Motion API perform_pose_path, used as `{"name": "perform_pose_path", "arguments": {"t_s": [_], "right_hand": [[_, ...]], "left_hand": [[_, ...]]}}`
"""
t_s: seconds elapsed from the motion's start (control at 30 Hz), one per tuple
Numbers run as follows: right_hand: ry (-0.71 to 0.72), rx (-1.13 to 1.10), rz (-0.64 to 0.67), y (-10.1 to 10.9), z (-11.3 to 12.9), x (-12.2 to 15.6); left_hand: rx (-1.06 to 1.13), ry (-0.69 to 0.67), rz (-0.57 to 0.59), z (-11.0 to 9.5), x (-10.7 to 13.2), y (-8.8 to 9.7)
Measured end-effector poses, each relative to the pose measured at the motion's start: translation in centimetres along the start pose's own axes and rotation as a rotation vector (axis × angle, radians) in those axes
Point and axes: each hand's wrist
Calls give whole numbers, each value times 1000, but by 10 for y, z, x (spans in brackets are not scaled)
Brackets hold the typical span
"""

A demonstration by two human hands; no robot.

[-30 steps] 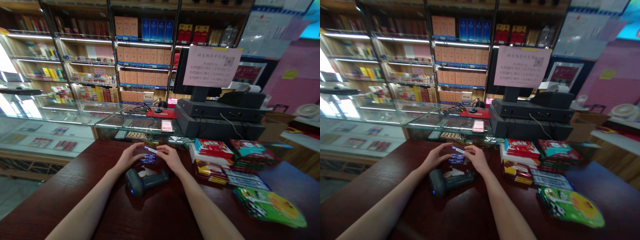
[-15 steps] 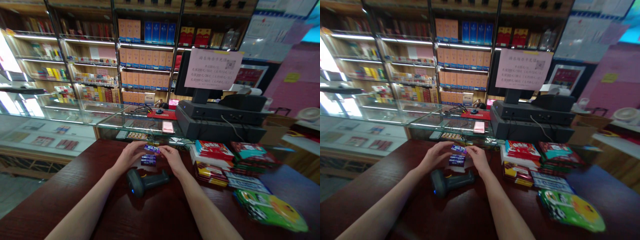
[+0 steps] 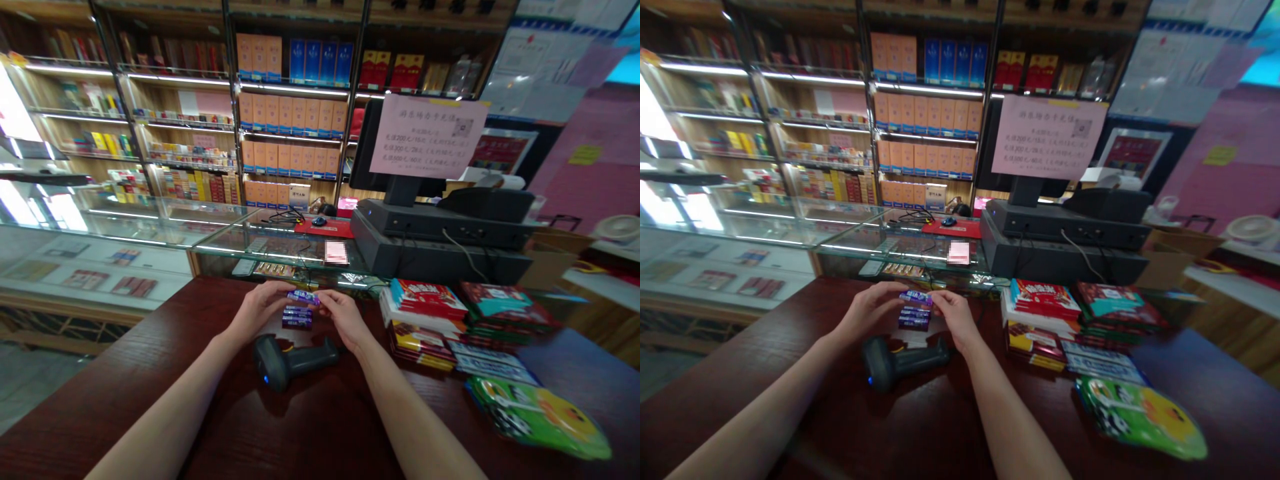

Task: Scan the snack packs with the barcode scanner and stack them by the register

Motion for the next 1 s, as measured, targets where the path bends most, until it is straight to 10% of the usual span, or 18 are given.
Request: {"name": "perform_pose_path", "arguments": {"t_s": [0.6,1.0], "right_hand": [[37,199,-31,7,14,1],[380,900,482,12,22,76]], "left_hand": [[-97,36,-130,16,-4,6],[-102,67,-115,26,-3,6]]}}
Point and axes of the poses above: each hand's wrist, its own x-axis away from the middle knuckle, its own y-axis out of the back of the hand, z = x × y, and after that the axes turned 3 degrees about y, right-handed
